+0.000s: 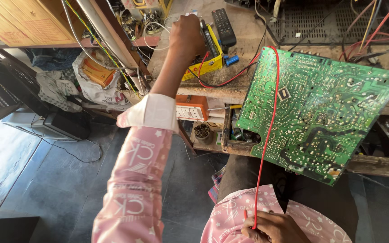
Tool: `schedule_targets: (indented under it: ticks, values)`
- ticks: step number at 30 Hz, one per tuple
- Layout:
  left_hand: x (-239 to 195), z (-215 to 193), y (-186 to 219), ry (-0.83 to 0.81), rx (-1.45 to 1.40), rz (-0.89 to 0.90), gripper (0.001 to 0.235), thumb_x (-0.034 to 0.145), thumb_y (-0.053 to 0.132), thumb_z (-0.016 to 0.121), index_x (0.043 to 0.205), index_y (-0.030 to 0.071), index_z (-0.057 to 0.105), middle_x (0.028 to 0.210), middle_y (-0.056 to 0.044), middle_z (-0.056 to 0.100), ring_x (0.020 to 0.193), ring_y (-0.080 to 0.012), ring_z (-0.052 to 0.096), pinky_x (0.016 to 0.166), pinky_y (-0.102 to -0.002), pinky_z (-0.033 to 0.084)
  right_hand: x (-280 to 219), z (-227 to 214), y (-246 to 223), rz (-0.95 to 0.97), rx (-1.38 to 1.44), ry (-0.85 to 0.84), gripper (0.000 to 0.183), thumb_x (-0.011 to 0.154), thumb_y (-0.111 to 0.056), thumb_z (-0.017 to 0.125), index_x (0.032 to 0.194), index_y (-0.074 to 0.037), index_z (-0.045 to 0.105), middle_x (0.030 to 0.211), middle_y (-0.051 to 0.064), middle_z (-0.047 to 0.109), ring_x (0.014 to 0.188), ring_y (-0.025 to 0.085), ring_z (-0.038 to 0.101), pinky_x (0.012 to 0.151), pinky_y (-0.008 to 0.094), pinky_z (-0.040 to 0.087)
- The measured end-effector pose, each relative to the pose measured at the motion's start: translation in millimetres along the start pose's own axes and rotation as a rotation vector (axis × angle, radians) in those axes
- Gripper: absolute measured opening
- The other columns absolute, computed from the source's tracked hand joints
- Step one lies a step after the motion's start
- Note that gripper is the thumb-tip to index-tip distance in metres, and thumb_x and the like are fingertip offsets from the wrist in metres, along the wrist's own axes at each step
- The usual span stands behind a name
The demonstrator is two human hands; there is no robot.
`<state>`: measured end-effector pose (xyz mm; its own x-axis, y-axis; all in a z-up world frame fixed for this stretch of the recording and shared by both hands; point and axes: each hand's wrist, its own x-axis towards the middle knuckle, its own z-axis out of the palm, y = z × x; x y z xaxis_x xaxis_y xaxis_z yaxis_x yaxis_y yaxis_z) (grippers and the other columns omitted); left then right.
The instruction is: The person uses a soldering iron to apply heat to specific points on a green circuit board while holding multimeter probes to test connections. They then plug a power cord into a wall socket and continue testing the board with the multimeter probes while holding a remote control.
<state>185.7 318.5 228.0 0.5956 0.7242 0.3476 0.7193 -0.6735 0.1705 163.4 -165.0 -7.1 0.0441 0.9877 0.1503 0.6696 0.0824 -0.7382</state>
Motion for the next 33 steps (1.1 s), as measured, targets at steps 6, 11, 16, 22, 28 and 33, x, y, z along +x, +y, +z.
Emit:
schedule_targets:
  ticks: [6, 11, 16, 22, 28, 33]
  values:
    - [22.1, 20.5, 0.2, 0.107, -0.034, -0.065, 0.020, 0.079, 0.011, 0.072, 0.097, 0.002, 0.074, 0.104, -0.028, 0.070, 0.099, -0.0421, 0.071, 0.082, -0.045, 0.058, -1.6, -6.0, -4.3, 0.015, 0.050, -0.025, 0.023, 0.085, -0.032, 0.082, 0.100, -0.015, 0.078, 0.092, 0.006, 0.081, 0.076, 0.022, 0.082, 0.064, 0.035, 0.064]
    - [10.8, 20.5, 2.6, 0.141, -0.011, -0.084, 0.018, 0.076, 0.007, 0.073, 0.094, 0.002, 0.076, 0.104, -0.024, 0.072, 0.100, -0.0401, 0.071, 0.082, -0.045, 0.059, 4.6, -15.8, -18.9, 0.024, 0.020, -0.027, 0.022, 0.086, -0.030, 0.081, 0.104, -0.018, 0.077, 0.093, 0.003, 0.081, 0.074, 0.022, 0.080, 0.061, 0.037, 0.062]
    - [-26.3, 2.7, 3.1, 0.158, -0.064, 0.004, 0.040, 0.062, 0.017, 0.089, 0.093, -0.001, 0.071, 0.097, -0.024, 0.072, 0.094, -0.0388, 0.072, 0.075, -0.045, 0.060, -2.3, -37.3, -44.0, -0.001, -0.225, 0.141, 0.036, 0.082, -0.017, 0.076, 0.116, -0.007, 0.072, 0.100, 0.009, 0.079, 0.071, 0.027, 0.074, 0.058, 0.040, 0.058]
    - [-168.8, -39.4, 22.3, 0.247, -0.538, 0.209, 0.016, 0.097, 0.012, 0.071, 0.087, 0.000, 0.070, 0.075, -0.017, 0.069, 0.065, -0.0282, 0.070, 0.061, -0.038, 0.052, -5.3, -60.0, -60.2, -0.131, -0.415, 0.362, 0.046, 0.073, -0.010, 0.071, 0.118, 0.000, 0.067, 0.107, 0.016, 0.072, 0.075, 0.030, 0.070, 0.060, 0.039, 0.055]
    - [-313.1, -30.8, 68.0, -0.590, -0.748, 0.423, 0.025, 0.085, 0.017, 0.076, 0.107, 0.007, 0.072, 0.085, -0.013, 0.075, 0.073, -0.0269, 0.074, 0.063, -0.038, 0.056, -8.2, -57.8, -73.0, -0.144, -0.547, 0.425, 0.041, 0.078, -0.006, 0.074, 0.119, -0.003, 0.068, 0.103, 0.009, 0.071, 0.071, 0.024, 0.067, 0.057, 0.037, 0.052]
    - [-372.5, 18.7, 91.0, -0.559, -0.969, 0.448, 0.056, 0.077, 0.005, 0.072, 0.132, 0.003, 0.062, 0.118, -0.018, 0.070, 0.090, -0.0338, 0.071, 0.076, -0.041, 0.058, -3.7, -53.5, -86.1, -0.184, -0.447, 0.358, 0.045, 0.075, -0.009, 0.075, 0.119, -0.003, 0.067, 0.100, 0.012, 0.070, 0.075, 0.025, 0.069, 0.062, 0.036, 0.054]
